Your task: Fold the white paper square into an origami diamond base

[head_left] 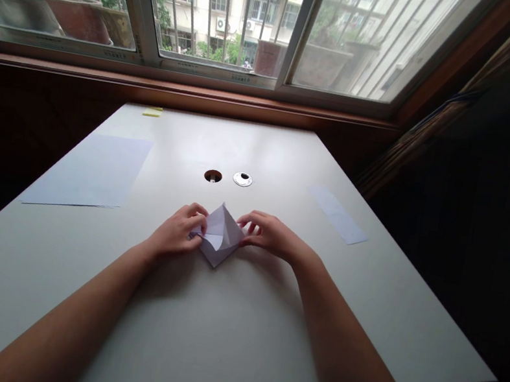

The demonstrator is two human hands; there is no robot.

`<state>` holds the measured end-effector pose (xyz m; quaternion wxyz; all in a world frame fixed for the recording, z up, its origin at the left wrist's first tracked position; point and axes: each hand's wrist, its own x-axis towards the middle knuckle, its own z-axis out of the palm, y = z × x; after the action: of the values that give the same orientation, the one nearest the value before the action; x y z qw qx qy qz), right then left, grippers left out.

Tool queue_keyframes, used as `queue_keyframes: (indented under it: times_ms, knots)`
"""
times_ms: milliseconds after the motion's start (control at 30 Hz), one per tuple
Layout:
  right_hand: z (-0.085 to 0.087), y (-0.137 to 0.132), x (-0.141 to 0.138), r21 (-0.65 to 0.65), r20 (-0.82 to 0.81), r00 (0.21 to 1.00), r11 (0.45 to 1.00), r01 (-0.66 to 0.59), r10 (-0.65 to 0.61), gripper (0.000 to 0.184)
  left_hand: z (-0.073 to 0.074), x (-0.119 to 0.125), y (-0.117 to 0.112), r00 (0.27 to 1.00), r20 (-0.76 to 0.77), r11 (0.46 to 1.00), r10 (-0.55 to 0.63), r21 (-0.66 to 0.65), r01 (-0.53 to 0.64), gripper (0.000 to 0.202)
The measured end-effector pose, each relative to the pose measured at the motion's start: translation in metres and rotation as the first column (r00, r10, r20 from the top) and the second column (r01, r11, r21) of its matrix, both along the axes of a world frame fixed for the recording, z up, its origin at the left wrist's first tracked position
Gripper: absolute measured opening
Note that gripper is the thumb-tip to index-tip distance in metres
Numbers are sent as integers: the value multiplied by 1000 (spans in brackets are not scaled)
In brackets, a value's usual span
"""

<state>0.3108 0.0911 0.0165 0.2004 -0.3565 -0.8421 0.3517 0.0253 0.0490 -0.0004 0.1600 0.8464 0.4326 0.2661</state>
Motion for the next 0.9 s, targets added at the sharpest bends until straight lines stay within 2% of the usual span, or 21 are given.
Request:
queue_keyframes:
  times_ms: [167, 300, 467, 600, 800, 900]
  knots:
    - [-9, 2, -7, 66, -13, 1000, 998, 0, 1, 30, 0, -1, -2, 999, 17, 999, 52, -11, -51, 22]
    - [-15, 4, -10, 98, -29, 1000, 995, 9, -6, 27, -1, -1, -1, 1000, -8, 1000, 11, 5, -11, 30]
    - [-17, 5, -16, 114, -39, 999, 993, 30, -26, 23, -2, 1, -1, 990, -126, 995, -61, 72, 71, 45]
    - [-17, 3, -20, 127, -76, 997, 991, 35, -26, 20, -6, 4, -2, 990, -132, 991, -43, 123, 59, 48]
    - [-24, 1, -25, 121, -136, 990, 991, 54, -38, 13, -15, 6, 3, 999, -47, 971, 10, 237, 1, 29]
    - [-26, 1, -28, 150, -138, 989, 985, 83, -62, 10, -15, 5, 4, 1000, 1, 971, 9, 237, -9, 20]
